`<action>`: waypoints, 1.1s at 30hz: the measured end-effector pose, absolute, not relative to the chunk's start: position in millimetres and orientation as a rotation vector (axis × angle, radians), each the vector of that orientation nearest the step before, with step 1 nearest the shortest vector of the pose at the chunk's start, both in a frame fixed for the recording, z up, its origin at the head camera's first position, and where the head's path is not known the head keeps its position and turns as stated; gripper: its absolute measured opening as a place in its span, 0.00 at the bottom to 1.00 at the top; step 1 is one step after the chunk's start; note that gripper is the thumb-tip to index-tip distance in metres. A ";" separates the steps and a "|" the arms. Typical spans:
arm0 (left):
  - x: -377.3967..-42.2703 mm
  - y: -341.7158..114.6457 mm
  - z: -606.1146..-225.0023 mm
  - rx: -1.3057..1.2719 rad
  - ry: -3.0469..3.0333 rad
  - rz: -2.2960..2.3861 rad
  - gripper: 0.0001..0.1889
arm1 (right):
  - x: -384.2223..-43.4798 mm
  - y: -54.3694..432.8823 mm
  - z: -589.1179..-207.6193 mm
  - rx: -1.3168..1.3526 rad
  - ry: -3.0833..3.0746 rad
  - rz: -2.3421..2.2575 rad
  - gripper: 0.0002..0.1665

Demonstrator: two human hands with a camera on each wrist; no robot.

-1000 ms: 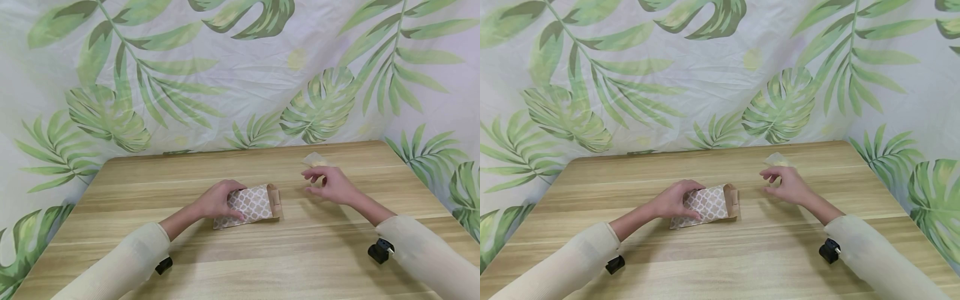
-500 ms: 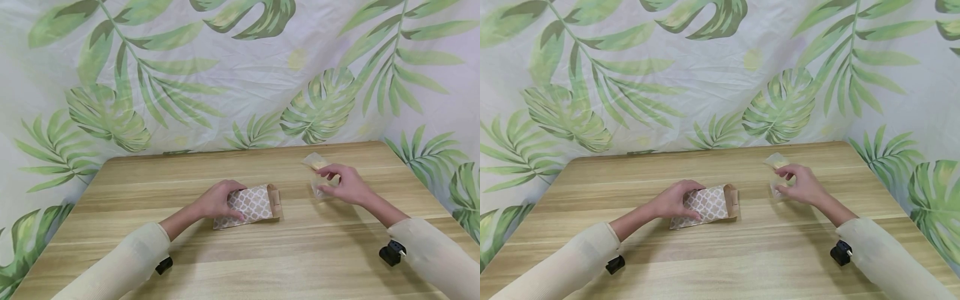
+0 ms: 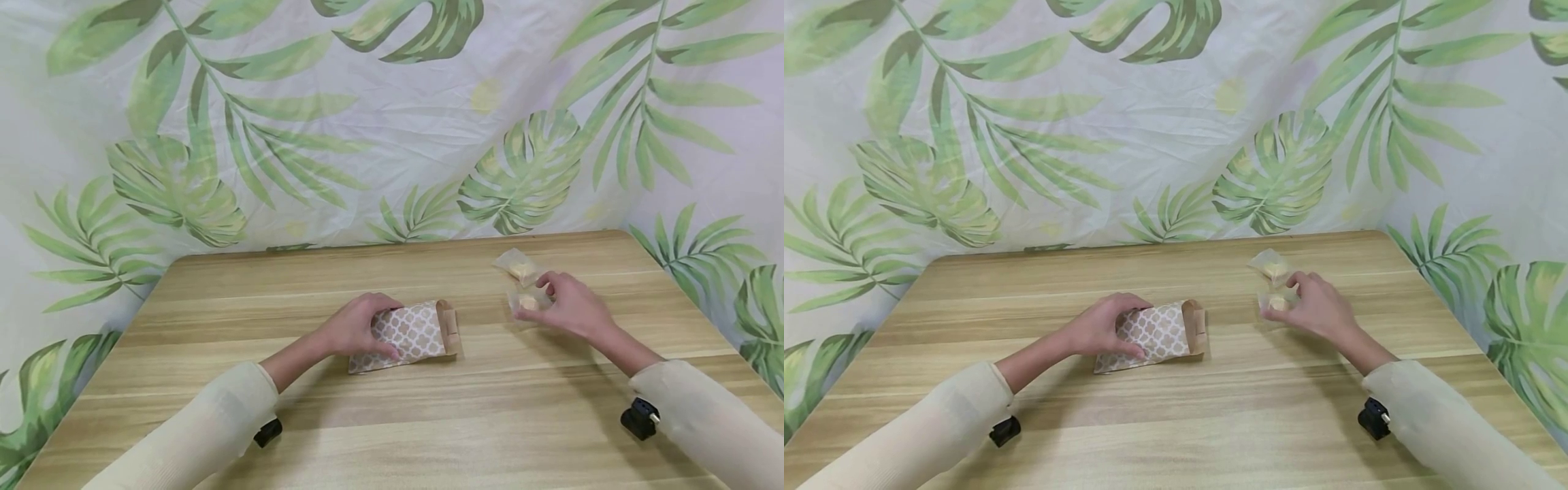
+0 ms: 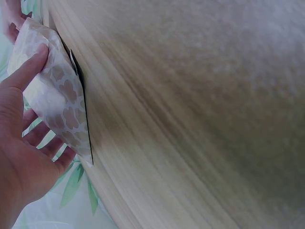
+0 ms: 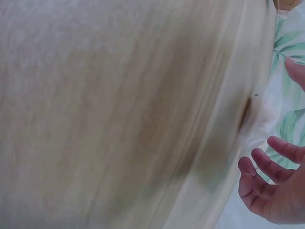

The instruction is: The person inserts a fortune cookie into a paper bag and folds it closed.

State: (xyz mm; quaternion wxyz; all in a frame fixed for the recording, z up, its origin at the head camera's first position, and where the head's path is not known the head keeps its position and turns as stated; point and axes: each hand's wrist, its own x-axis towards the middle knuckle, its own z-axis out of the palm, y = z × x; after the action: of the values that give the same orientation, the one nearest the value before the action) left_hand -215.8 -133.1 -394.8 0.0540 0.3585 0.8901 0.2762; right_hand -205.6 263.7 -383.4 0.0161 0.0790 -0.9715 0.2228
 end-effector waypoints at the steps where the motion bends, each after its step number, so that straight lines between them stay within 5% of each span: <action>1: -215.8 -133.2 -394.9 1.090 2.704 0.840 0.44 | -205.6 263.5 -384.7 0.252 -3.024 0.689 0.49; 14: -216.4 -133.6 -395.1 1.095 2.708 0.835 0.44 | -210.9 260.9 -388.9 0.613 -2.936 0.910 0.43; 25: -216.5 -133.5 -396.2 1.095 2.711 0.836 0.44 | -214.5 266.1 -385.1 0.502 -3.065 0.859 0.55; 33: -217.3 -134.7 -397.1 1.103 2.717 0.840 0.45 | -217.7 268.1 -385.0 0.590 -3.079 0.836 0.52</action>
State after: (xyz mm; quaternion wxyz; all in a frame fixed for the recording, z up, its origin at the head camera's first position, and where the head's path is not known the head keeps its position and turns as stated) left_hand -217.3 -134.7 -397.1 0.0458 0.3612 0.8898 0.2753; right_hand -217.7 268.1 -385.0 -0.0514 0.1815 -0.9477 0.2574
